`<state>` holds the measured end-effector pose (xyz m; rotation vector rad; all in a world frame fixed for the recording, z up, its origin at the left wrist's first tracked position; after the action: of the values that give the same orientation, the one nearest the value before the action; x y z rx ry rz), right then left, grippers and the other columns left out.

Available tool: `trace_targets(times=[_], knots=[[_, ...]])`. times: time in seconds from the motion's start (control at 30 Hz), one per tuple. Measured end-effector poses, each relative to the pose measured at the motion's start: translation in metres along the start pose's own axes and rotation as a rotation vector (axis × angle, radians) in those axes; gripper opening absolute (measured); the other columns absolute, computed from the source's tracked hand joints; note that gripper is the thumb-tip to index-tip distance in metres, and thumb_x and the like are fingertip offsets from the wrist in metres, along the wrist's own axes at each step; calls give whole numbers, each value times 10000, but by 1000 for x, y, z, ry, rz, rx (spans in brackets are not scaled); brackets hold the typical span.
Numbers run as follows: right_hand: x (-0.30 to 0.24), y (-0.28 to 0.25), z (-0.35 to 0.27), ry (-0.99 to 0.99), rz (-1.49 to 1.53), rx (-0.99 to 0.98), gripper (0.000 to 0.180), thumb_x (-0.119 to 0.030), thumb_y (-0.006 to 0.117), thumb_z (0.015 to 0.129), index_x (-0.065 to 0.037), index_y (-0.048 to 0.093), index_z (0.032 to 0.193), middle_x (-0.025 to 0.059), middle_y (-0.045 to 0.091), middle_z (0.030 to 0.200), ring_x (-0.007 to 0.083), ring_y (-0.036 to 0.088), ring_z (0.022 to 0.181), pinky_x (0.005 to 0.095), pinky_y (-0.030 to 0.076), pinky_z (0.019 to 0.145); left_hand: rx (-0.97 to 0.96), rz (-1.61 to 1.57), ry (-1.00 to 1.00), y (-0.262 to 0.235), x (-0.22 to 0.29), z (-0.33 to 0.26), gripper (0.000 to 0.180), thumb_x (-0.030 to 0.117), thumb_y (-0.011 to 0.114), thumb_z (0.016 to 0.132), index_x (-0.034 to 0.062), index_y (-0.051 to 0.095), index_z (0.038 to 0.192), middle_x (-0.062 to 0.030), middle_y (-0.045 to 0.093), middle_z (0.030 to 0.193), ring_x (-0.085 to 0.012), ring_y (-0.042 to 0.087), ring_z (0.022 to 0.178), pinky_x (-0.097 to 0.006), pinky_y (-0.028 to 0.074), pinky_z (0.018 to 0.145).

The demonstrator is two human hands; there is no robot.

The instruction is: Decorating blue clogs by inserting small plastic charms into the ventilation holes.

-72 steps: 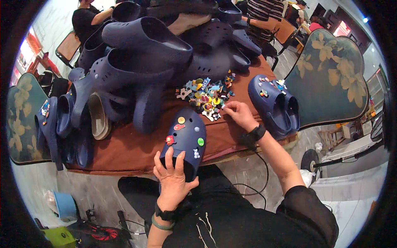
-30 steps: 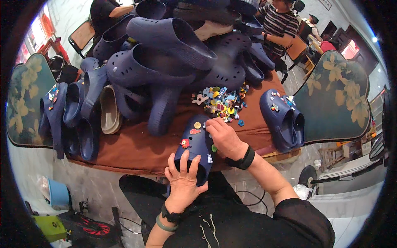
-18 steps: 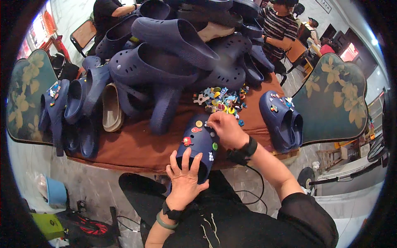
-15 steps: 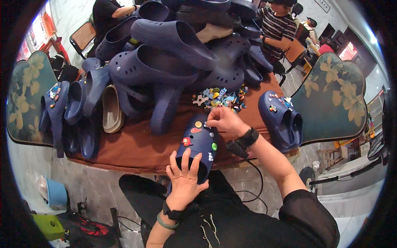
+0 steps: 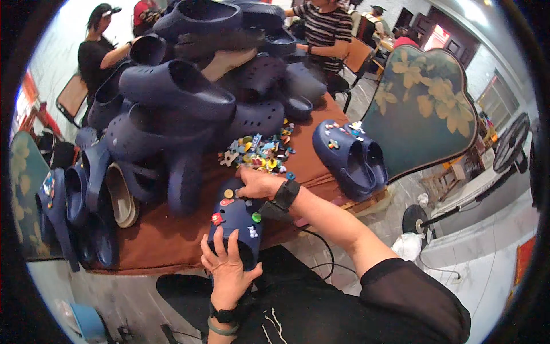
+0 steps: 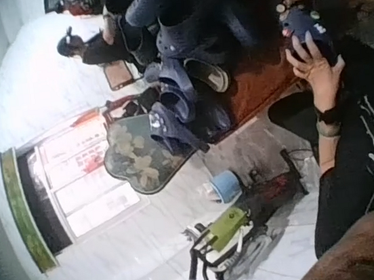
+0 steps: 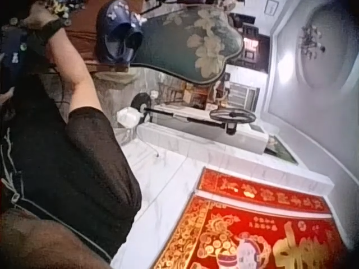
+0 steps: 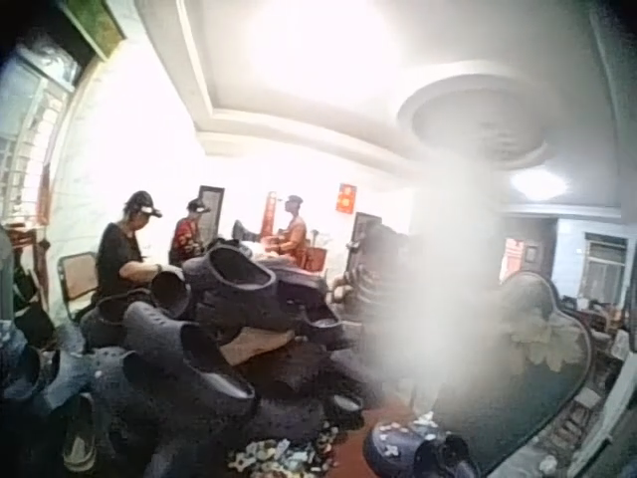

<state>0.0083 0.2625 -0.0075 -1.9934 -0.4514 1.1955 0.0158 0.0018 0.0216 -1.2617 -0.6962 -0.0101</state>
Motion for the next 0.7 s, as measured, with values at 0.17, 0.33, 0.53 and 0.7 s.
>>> trace_targets(times=[0.17,0.33,0.53,0.7], knots=[[-5,-6,-36,-224,244,206,577,-306,692,852,46,509,1270,230,628,1103,313,617,1035,388,489,894,19,45,30,1,-2,-4,915,325,810,695,137,315,1442,-152,223,1505,-443,143,1389,-593,202,1074],[16,32,-53,-227,235,554,522,-342,655,886,36,524,1221,227,589,1146,363,573,1076,420,455,941,105,-554,-243,-12,-36,1,607,106,539,936,58,266,1477,-186,496,1352,-310,499,1201,-376,368,1026],[4,32,-142,-404,257,850,438,-281,694,883,15,508,1146,169,518,1020,351,502,988,435,426,866,14,-358,-290,-11,-42,7,367,234,455,1017,-12,552,1271,-232,672,960,-281,626,832,-360,476,800],[4,38,-203,-301,673,268,859,-349,737,855,21,223,1437,232,453,1322,320,453,1250,409,357,1075,113,-486,-307,-18,1,30,284,141,467,1003,-2,599,1210,-234,662,943,-344,648,811,-399,498,725]])
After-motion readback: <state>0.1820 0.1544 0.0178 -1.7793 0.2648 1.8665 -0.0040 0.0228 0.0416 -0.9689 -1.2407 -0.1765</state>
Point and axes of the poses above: each hand's wrist, its own z-axis towards the middle knuckle, its own y-axis out of the palm, x = y × z, the point moved 2 cm from there along z, towards the middle knuckle
